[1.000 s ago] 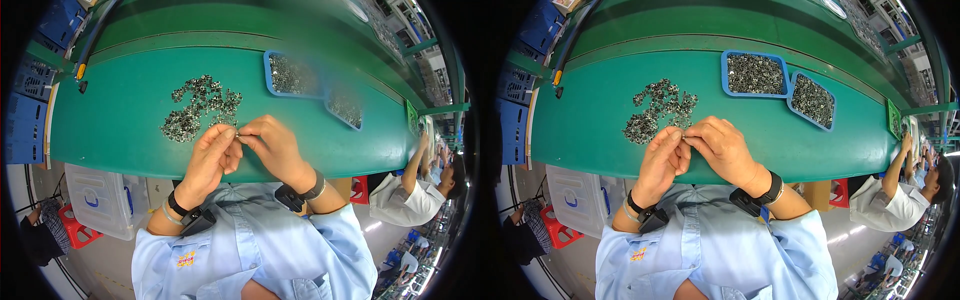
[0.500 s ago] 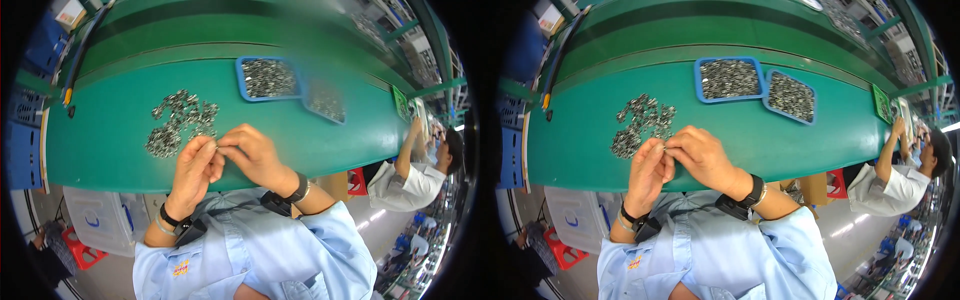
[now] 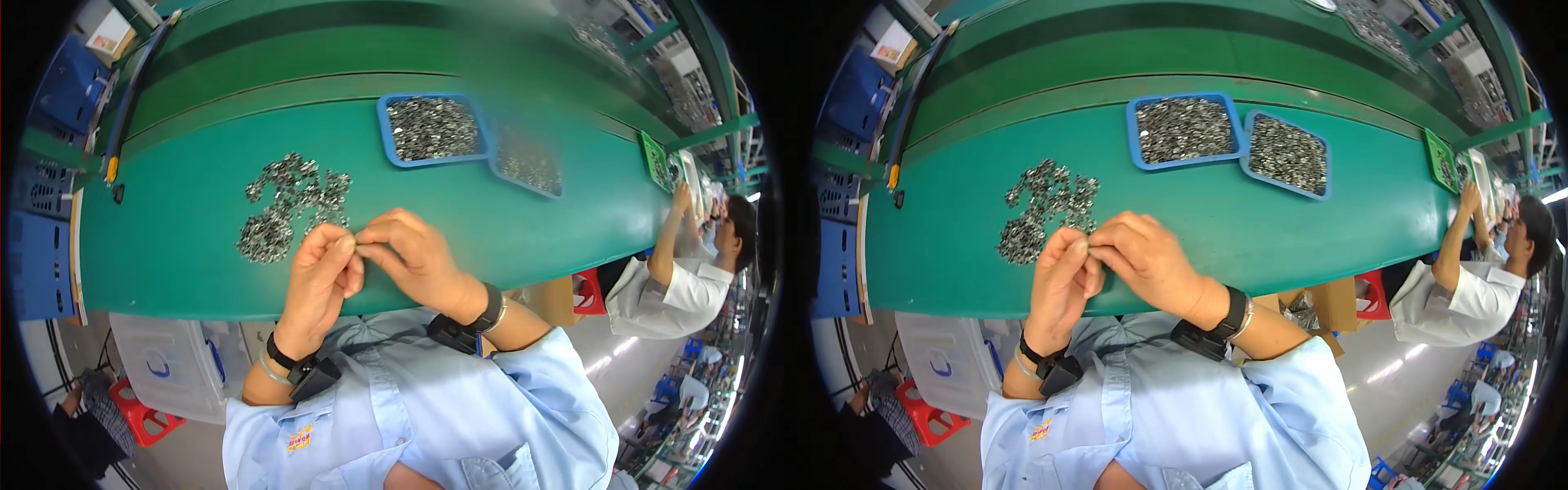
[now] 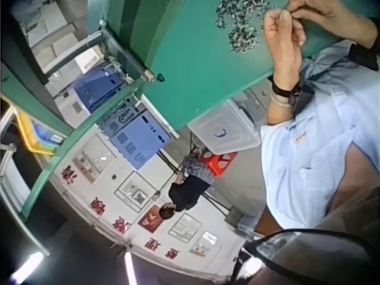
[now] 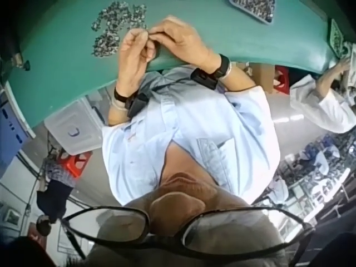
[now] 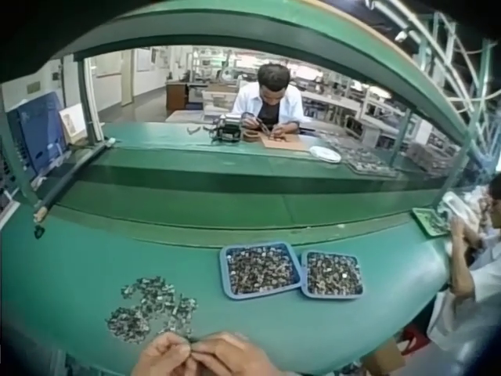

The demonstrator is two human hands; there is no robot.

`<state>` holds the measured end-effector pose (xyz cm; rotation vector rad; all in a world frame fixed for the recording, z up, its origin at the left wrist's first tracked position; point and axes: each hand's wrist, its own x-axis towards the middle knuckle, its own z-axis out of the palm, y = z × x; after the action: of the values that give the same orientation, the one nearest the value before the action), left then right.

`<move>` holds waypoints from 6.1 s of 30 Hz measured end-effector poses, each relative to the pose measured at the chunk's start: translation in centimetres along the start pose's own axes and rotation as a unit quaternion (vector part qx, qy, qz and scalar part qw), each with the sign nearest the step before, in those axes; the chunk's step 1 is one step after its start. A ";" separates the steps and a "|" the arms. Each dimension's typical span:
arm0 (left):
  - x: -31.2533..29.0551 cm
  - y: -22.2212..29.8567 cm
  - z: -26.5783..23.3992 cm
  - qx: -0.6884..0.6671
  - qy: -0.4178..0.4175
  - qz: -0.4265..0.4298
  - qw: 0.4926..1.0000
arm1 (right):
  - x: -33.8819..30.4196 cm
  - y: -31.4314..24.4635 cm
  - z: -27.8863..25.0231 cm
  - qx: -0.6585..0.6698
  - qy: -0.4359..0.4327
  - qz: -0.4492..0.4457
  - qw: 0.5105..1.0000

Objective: The person picks up a metal component from the table and a small black part from a blue tray, presses them together, and places the assembly into a pile.

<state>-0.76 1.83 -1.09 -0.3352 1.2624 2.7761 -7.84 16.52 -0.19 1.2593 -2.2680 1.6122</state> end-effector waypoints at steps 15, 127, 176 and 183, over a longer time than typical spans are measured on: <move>-1.0 1.0 0.6 -0.113 -0.042 -0.026 0.992 | 0.1 -0.7 0.2 0.122 0.014 0.062 0.990; -0.8 1.8 0.4 -0.066 -0.016 -0.049 0.997 | 0.3 -0.3 0.7 0.038 0.039 0.020 0.998; -1.7 2.0 -1.7 0.058 0.047 -0.056 0.996 | 1.8 2.6 -1.1 -0.144 -0.165 -0.001 0.976; -0.8 1.7 -0.8 0.034 -0.002 -0.068 0.997 | 2.8 -0.6 -2.1 -0.124 -0.156 -0.046 0.979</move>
<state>-0.11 0.15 -0.18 -0.3938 1.2790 2.6125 -10.05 16.61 2.57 1.6142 -2.4442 1.1233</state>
